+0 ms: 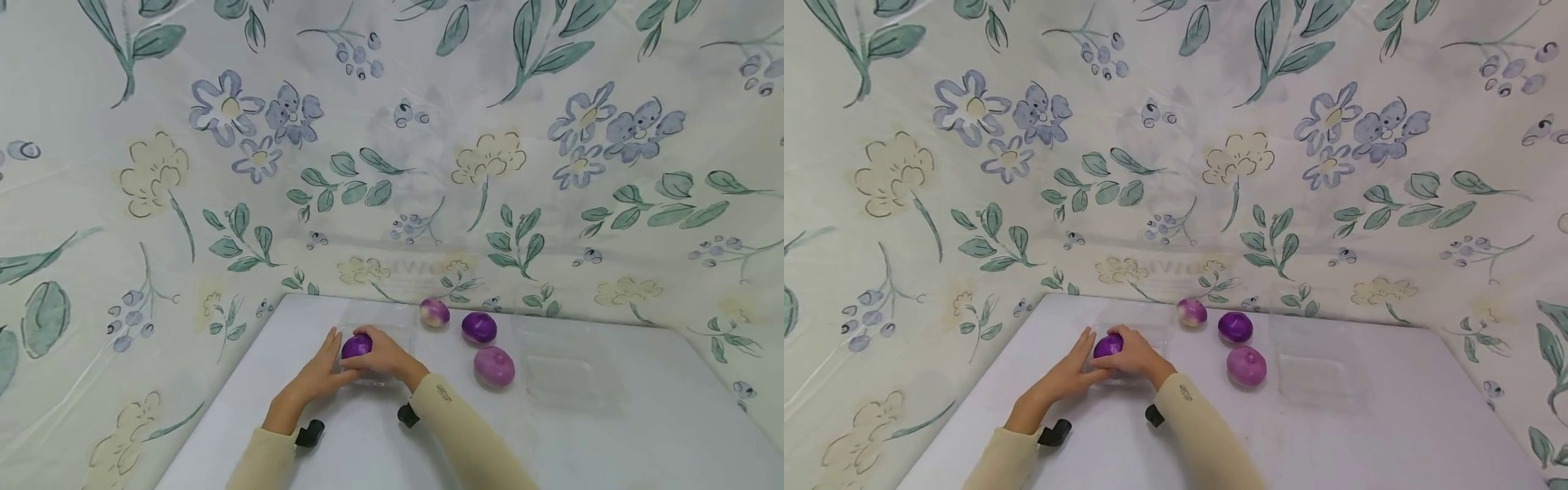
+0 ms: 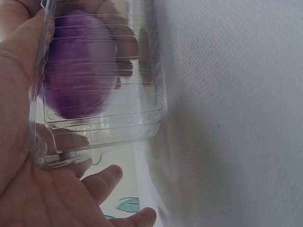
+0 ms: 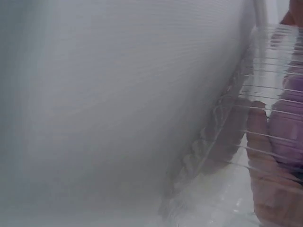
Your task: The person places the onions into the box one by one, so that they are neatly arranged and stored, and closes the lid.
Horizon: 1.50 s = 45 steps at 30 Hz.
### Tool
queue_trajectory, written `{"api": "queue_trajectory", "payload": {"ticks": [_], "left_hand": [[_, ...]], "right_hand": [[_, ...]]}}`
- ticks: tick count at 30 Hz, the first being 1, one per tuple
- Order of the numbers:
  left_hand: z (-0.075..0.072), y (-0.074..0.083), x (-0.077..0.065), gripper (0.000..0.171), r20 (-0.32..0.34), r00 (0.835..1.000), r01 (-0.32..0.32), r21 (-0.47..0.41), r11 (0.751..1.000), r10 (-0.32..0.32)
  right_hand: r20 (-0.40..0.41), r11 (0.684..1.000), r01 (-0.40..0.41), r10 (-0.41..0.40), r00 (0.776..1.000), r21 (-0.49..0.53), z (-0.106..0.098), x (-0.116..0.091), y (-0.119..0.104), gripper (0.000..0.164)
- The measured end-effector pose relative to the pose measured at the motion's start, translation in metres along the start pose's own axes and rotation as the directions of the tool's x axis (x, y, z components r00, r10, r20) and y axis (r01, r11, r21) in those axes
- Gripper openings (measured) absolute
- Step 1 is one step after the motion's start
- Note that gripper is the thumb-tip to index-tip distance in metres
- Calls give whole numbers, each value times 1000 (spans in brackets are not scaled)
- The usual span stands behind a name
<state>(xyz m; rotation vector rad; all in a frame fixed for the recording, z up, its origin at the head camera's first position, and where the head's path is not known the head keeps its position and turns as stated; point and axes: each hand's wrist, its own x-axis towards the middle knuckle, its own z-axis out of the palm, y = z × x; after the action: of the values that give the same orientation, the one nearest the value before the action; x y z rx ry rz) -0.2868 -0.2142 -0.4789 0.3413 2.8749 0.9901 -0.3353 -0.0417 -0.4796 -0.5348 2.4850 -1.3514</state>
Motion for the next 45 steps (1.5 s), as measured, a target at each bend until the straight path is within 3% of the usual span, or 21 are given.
{"api": "queue_trajectory", "payload": {"ticks": [7,19,40,45], "left_hand": [[2,-1,-2,104,14,1000,-8,-23,1000,8],[4,2,-1,102,1,1000,-19,-18,1000,19],[-2,4,4,103,-28,999,-39,-25,999,39],[-2,1,0,104,-13,1000,-7,-37,999,7]], "right_hand": [[2,996,-35,35,999,77,6,2,2,74],[-12,995,1,1,1000,101,13,4,7,76],[-4,992,16,-15,1000,128,8,7,0,74],[17,991,-3,1,1000,132,13,9,1,72]]}}
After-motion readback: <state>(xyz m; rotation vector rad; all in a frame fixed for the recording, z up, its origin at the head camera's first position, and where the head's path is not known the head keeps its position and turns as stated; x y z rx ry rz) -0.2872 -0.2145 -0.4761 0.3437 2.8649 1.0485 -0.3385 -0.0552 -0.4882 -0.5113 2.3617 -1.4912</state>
